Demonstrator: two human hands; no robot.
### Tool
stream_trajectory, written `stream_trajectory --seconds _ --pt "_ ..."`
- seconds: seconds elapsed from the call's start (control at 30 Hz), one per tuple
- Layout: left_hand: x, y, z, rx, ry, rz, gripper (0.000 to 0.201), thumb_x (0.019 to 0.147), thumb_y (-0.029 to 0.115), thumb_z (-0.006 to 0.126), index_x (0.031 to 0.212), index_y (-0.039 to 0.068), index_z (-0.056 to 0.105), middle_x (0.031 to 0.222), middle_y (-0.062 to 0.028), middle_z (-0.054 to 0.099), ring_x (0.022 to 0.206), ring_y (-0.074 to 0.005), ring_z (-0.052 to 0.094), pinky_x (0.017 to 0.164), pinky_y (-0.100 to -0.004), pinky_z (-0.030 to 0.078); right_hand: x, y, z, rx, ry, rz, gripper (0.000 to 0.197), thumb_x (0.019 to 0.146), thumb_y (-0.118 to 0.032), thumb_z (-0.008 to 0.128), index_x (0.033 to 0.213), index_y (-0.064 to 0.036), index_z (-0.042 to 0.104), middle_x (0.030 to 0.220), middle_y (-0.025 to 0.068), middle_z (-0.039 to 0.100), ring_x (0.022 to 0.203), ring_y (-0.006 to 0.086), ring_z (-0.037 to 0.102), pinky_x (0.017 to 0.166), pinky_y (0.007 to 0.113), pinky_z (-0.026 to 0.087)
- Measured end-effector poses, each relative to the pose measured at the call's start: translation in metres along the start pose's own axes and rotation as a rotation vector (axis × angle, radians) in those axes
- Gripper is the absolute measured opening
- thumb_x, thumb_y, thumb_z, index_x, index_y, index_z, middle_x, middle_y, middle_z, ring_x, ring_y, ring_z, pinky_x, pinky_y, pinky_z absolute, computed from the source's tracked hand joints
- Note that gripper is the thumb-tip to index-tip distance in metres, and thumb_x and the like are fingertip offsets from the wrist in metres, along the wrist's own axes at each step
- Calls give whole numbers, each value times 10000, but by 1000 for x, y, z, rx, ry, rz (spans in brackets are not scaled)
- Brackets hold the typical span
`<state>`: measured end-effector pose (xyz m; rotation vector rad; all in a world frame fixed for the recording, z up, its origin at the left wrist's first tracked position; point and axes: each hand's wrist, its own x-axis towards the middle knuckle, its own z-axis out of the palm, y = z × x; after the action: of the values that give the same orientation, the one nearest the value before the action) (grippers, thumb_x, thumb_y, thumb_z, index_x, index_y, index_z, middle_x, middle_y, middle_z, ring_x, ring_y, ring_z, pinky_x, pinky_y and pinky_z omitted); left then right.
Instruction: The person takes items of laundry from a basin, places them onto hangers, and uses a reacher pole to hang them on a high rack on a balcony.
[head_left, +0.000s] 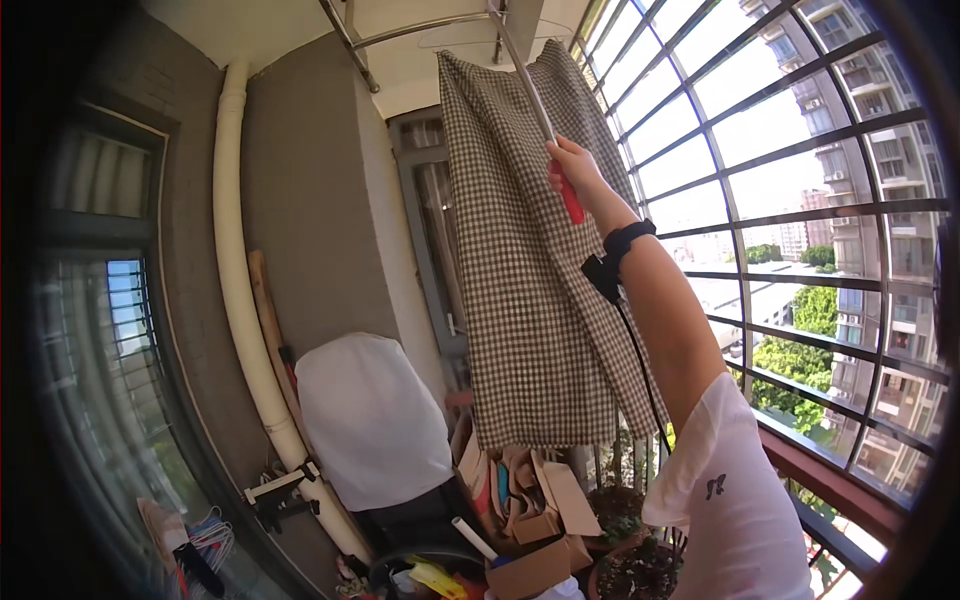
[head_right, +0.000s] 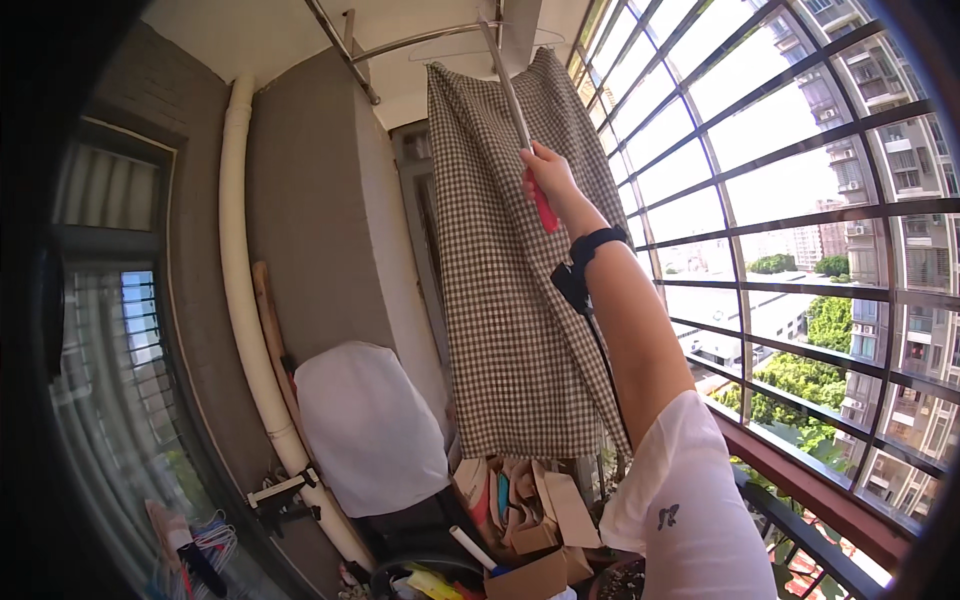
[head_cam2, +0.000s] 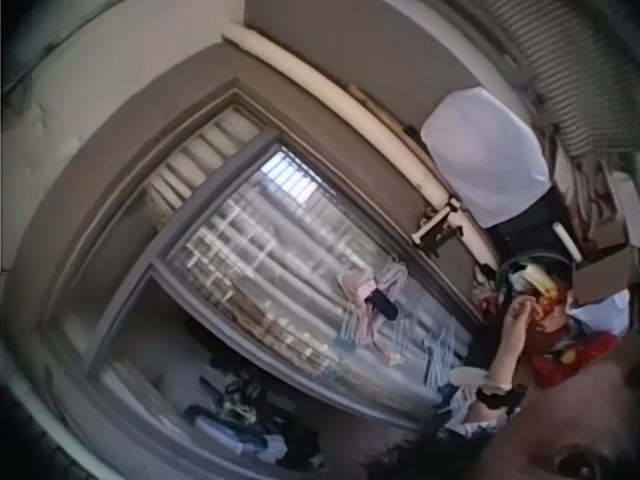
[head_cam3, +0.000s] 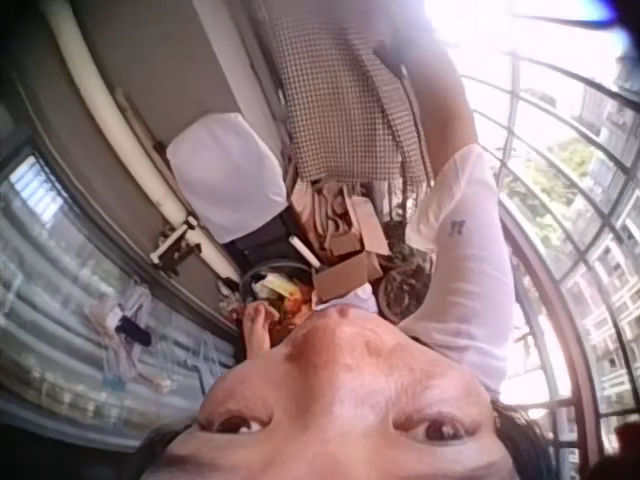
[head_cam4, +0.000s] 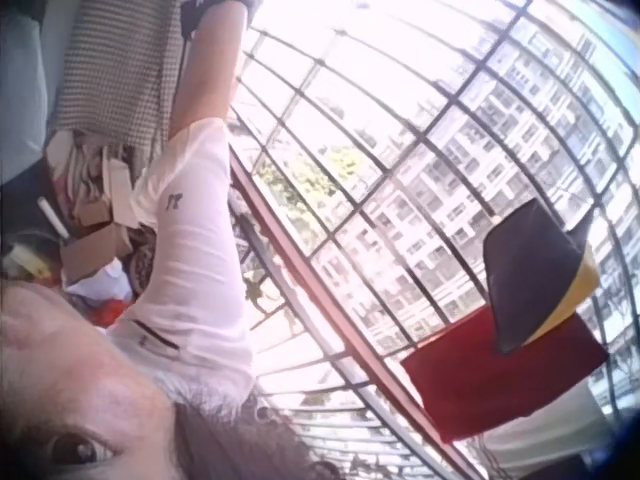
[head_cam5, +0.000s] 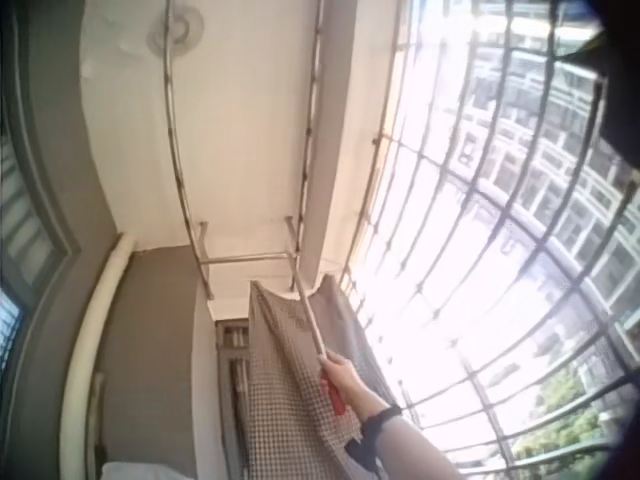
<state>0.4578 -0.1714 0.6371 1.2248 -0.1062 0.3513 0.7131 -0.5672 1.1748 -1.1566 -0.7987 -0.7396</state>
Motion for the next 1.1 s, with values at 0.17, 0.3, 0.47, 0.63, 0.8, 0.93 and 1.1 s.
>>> stream_trajectory --seconds 0.17,0.3,0.47,0.63,0.8,0.93,1.1 --pt "-41 -14 -31 -35 231 -42 145 939 202 522 953 63 560 743 -42 589 664 -135 559 610 -266 465 42 19 -3 -60 -45 -24 205 855 -117 562 1021 -28 482 625 39 476 465 123 468 387 261 379" --pt "-63 -31 -39 -39 340 -63 147 937 203 524 937 62 563 739 -37 583 666 -125 547 617 -256 451 63 32 3 -177 -1 -56 393 777 -41 564 1127 44 408 655 95 528 469 140 498 396 275 409" --pt "-78 -54 -57 -51 381 -62 152 936 206 526 917 61 567 734 -30 575 668 -112 533 627 -243 434 60 37 5 -188 86 -125 476 745 -19 595 1166 49 384 705 138 588 464 145 517 409 274 432" --pt "-68 -76 -65 -102 319 -89 166 938 218 525 885 69 579 739 -20 581 675 -93 529 633 -228 426 57 34 1 -364 128 -149 489 728 -29 640 1167 54 440 705 120 607 498 144 554 420 261 442" --pt "-49 -86 -58 -106 251 -135 166 936 223 528 883 75 580 731 -18 581 669 -94 528 624 -226 426 68 43 -4 -308 122 -137 475 729 -33 648 1155 69 464 724 111 619 505 138 561 422 253 445" --pt "-30 -83 -46 -101 221 -156 160 937 221 527 891 76 577 730 -20 580 668 -99 532 621 -232 432 85 53 -6 -288 107 -151 449 744 -36 635 1149 72 472 752 115 632 515 132 563 426 244 448" --pt "-13 -73 -29 -90 220 -190 153 937 218 526 900 77 573 728 -23 579 668 -106 536 617 -240 440 115 56 -8 -215 99 -150 322 787 -46 606 1073 61 504 789 128 643 524 125 555 425 230 442"
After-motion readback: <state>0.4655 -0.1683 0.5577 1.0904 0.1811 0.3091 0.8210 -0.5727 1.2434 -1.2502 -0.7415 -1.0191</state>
